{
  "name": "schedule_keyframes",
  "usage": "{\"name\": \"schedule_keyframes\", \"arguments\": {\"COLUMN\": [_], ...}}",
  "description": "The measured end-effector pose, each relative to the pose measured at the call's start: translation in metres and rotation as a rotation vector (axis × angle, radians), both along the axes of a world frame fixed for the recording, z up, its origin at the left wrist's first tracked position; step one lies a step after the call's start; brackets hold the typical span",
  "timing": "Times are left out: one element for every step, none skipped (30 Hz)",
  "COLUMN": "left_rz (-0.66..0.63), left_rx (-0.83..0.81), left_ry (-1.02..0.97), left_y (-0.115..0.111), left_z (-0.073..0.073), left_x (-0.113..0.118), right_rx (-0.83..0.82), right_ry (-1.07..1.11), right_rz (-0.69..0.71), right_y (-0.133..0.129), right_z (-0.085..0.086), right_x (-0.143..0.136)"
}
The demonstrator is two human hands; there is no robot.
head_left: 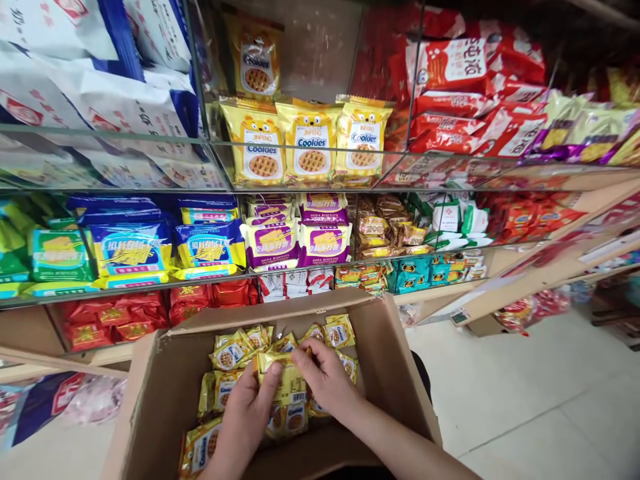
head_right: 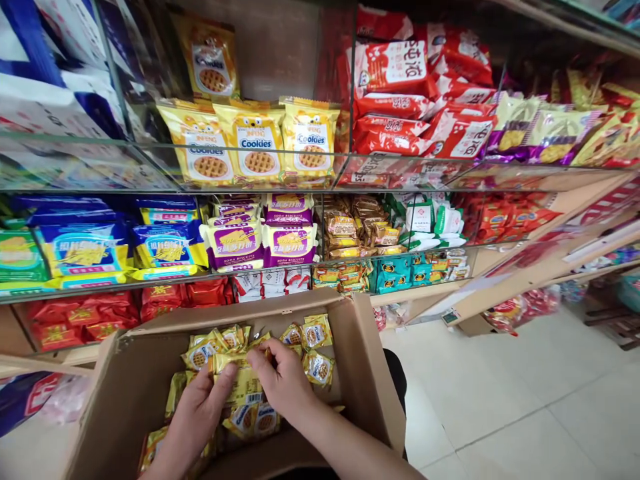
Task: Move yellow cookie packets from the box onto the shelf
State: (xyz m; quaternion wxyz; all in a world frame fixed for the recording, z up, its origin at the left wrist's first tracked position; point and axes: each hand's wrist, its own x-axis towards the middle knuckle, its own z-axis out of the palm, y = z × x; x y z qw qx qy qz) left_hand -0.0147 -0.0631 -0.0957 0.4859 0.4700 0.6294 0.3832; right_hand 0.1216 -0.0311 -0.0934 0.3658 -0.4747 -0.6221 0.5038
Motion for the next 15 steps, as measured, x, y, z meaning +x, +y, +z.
{"name": "schedule_keyframes", "arguments": {"left_rz": [0.045,0.095,0.147,0.196,0.23,0.251,0.263,0.282,0.304,0.328,0.35,0.369,0.378,0.373,0.344], "left_rx": [-0.009,-0.022,-0.032,-0.034,-0.032,-0.025,-0.008,0.015,0.041,0.066,0.09,0.109,0.116,0.106,0.083], "left_ry": [-0.015,-0.031,-0.052,-0.076,-0.1,-0.106,-0.085,-0.036,0.027,0.09,0.14,0.169,0.169,0.15,0.113], "left_y": [-0.001,-0.002,-0.002,-0.003,-0.003,-0.003,-0.003,-0.003,-0.003,-0.002,-0.002,-0.001,0.001,0.003,0.005], "left_z": [0.005,0.009,0.013,0.017,0.019,0.021,0.022,0.022,0.021,0.02,0.019,0.018,0.018,0.019,0.019], "left_x": [0.004,0.008,0.011,0.014,0.017,0.019,0.02,0.02,0.021,0.021,0.02,0.02,0.02,0.019,0.019], "right_rx": [0.037,0.072,0.104,0.135,0.17,0.216,0.264,0.312,0.354,0.391,0.421,0.444,0.465,0.488,0.521], "right_ry": [0.006,-0.003,-0.021,-0.043,-0.07,-0.101,-0.132,-0.16,-0.183,-0.198,-0.204,-0.202,-0.194,-0.187,-0.184], "right_rz": [-0.064,-0.12,-0.169,-0.208,-0.242,-0.268,-0.288,-0.297,-0.301,-0.304,-0.31,-0.318,-0.328,-0.338,-0.347], "right_y": [0.0,0.0,0.0,0.001,0.002,0.002,0.003,0.003,0.004,0.004,0.004,0.005,0.005,0.006,0.007], "right_z": [0.001,0.003,0.004,0.005,0.006,0.008,0.01,0.013,0.016,0.018,0.021,0.024,0.027,0.029,0.03], "right_x": [-0.003,-0.004,-0.005,-0.005,-0.005,-0.004,-0.002,0.0,0.001,0.002,0.003,0.003,0.003,0.003,0.003]}}
